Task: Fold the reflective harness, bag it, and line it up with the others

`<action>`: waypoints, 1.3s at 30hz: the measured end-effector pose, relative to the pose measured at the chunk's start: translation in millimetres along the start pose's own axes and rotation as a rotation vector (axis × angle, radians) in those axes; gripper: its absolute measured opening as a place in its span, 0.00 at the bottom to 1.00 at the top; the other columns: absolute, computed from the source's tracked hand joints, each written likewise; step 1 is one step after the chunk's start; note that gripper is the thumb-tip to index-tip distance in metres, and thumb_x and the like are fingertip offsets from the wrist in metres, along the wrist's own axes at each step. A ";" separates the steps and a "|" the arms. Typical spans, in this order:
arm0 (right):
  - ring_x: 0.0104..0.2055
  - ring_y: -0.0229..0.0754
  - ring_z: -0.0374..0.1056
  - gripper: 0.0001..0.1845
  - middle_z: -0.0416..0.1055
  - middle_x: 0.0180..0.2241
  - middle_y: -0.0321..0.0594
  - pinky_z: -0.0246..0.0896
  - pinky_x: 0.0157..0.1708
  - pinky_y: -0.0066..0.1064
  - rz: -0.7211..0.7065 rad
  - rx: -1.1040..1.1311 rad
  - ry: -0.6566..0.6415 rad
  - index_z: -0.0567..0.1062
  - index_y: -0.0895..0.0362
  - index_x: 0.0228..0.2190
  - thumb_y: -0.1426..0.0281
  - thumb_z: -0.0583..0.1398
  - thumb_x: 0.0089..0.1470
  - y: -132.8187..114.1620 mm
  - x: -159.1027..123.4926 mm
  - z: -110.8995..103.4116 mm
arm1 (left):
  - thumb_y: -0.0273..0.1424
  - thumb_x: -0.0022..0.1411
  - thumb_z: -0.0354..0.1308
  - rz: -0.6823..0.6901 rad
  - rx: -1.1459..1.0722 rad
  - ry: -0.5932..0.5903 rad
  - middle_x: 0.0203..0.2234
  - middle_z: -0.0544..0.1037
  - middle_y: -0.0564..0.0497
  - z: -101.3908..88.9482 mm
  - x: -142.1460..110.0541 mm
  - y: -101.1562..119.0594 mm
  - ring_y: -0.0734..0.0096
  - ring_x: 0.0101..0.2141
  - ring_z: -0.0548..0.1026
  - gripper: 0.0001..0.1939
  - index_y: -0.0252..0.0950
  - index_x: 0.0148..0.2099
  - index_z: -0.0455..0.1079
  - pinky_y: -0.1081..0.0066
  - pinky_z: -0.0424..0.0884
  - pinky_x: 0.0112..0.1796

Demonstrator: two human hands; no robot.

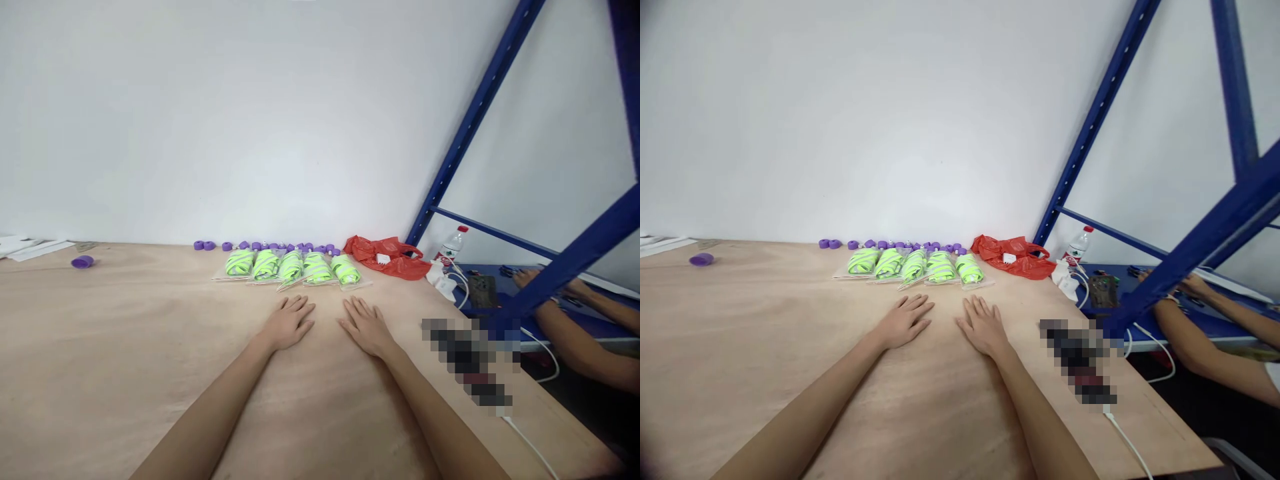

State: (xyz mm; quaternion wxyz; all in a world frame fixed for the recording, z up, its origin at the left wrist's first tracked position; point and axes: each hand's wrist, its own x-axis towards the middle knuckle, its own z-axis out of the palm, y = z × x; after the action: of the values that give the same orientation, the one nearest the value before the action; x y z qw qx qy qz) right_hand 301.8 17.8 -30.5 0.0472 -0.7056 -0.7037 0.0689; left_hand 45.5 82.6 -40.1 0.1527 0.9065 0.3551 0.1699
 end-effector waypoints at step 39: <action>0.36 0.44 0.69 0.08 0.76 0.35 0.44 0.56 0.36 0.31 -0.142 0.280 0.457 0.74 0.56 0.30 0.76 0.56 0.59 3.2 28.7 -32.6 | 0.47 0.67 0.54 -0.008 -0.201 0.064 0.61 0.70 0.43 -11.7 7.5 12.0 0.49 0.61 0.65 0.23 0.44 0.59 0.71 0.45 0.52 0.63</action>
State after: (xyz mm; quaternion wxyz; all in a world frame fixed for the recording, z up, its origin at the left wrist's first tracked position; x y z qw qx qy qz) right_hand 310.3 47.4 0.2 0.3065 -0.6382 -0.7063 0.0010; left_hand 52.8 81.3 -23.4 0.2320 0.8792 0.3447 0.2331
